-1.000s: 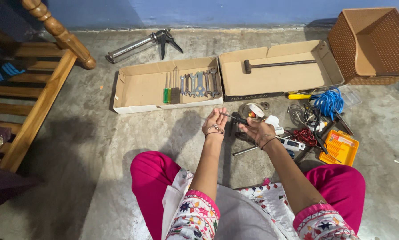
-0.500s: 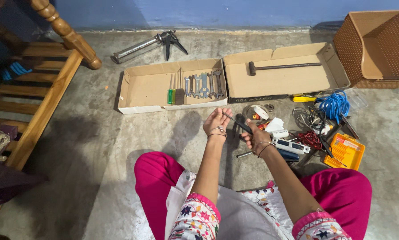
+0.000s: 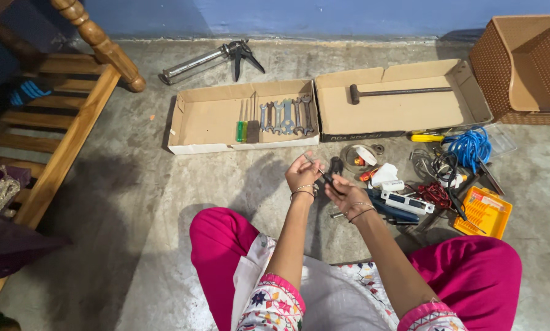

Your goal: The person sits on the floor and organizes various hand tools, including screwdrivers, wrenches, and pliers, into a cardboard box. They pick up each tool, briefly inspect it, and place it neatly inside the box.

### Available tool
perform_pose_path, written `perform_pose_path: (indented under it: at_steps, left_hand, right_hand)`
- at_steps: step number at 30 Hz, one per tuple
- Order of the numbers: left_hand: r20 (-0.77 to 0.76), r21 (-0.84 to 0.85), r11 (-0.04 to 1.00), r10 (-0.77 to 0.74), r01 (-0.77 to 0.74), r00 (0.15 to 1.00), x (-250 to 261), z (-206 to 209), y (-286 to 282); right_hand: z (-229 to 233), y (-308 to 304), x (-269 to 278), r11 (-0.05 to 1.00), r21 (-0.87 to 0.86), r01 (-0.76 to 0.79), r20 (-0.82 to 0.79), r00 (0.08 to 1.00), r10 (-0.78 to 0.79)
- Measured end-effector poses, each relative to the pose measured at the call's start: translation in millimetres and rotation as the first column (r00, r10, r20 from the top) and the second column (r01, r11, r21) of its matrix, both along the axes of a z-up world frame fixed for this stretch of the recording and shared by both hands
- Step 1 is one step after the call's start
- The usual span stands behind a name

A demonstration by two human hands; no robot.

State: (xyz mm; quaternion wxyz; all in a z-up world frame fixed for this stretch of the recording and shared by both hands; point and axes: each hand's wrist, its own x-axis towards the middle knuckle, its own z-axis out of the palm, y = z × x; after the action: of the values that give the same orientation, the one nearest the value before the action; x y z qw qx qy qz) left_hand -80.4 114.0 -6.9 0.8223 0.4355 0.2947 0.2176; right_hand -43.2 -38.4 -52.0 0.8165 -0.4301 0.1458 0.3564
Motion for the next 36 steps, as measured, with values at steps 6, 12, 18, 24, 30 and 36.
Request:
perform_pose_path:
  at_steps: [6, 12, 18, 24, 30, 36]
  left_hand:
    - [-0.011, -0.025, 0.999, -0.023, 0.022, 1.0, -7.5, 16.2, -1.2]
    - [-0.003, -0.006, 1.0, 0.008, -0.008, 1.0, -11.0, 28.8, -2.0]
    - [0.027, -0.03, 0.999, 0.043, -0.043, 0.999, -10.7, 28.6, 1.4]
    - [0.006, 0.004, 0.992, 0.129, -0.129, 0.992, -10.2, 25.9, 4.3]
    - [0.07, -0.011, 0.98, 0.2, -0.2, 0.977, -15.1, 21.3, 16.1]
    - [0.039, 0.008, 0.97, 0.242, -0.242, 0.97, -24.0, 28.5, 26.2]
  right_hand:
    - [-10.2, -3.0, 4.5, 0.999, 0.037, 0.003, -0.04, 0.999, -0.002]
    - [-12.9, -5.4, 6.8, 0.997, 0.075, 0.005, -0.047, 0.999, -0.001]
    - [-8.9, -2.5, 7.8, 0.998, 0.06, -0.002, 0.013, 1.0, 0.001]
    - [8.7, 3.2, -1.7, 0.999, -0.036, -0.017, 0.088, 0.996, 0.02]
    - [32.9, 9.5, -10.2, 0.994, -0.088, -0.065, 0.093, 0.993, 0.073]
    - [33.2, 24.6, -14.6, 0.978, -0.158, -0.135, 0.146, 0.977, 0.159]
